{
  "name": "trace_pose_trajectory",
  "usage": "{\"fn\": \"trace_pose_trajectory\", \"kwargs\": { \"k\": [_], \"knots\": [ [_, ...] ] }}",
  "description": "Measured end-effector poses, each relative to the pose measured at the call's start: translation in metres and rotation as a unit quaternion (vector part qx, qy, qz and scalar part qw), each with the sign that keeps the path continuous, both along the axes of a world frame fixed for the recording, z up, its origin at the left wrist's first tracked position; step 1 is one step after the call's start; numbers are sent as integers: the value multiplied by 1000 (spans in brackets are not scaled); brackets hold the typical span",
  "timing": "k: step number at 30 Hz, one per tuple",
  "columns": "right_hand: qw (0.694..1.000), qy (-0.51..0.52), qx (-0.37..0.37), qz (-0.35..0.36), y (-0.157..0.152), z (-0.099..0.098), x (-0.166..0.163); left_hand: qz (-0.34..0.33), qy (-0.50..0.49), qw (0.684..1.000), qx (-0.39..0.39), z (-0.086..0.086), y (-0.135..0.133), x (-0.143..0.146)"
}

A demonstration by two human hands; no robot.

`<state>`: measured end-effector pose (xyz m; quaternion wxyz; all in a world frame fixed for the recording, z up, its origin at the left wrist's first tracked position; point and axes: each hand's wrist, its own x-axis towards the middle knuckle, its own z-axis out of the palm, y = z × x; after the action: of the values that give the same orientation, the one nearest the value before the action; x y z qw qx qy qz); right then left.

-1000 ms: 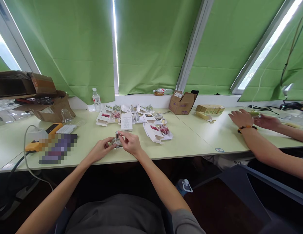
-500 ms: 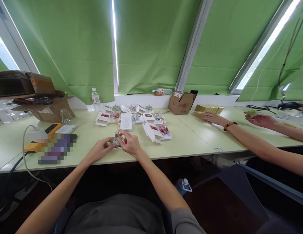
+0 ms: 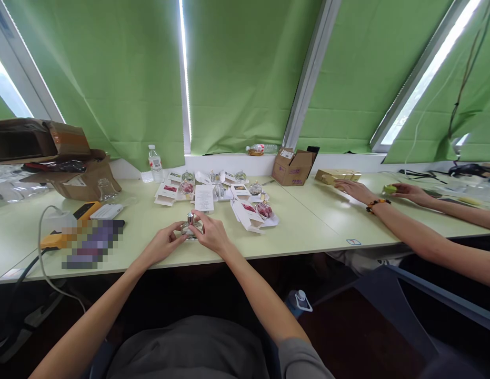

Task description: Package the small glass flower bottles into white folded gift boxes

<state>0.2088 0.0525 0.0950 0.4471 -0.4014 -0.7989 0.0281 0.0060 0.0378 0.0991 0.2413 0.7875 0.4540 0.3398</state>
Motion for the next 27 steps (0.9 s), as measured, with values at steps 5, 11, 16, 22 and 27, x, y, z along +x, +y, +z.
{"fn": "trace_pose_trajectory", "kwargs": {
  "k": [5, 11, 16, 22, 27],
  "knots": [
    [999, 36, -26, 13, 2, 1, 2, -6, 6, 1000, 5, -1, 1, -1],
    [1000, 19, 4, 20, -1, 5, 0, -8, 0, 1000, 2, 0, 1, 0],
    [999, 32, -6, 22, -1, 7, -1, -14, -6, 1000, 0, -2, 3, -1],
    [999, -32, -8, -7, -6, 9, -3, -10, -8, 1000, 3, 1, 0, 0],
    [996, -88, -4, -21, -10, 12, -3, -6, 0, 1000, -2, 3, -1, 1]
  ]
}}
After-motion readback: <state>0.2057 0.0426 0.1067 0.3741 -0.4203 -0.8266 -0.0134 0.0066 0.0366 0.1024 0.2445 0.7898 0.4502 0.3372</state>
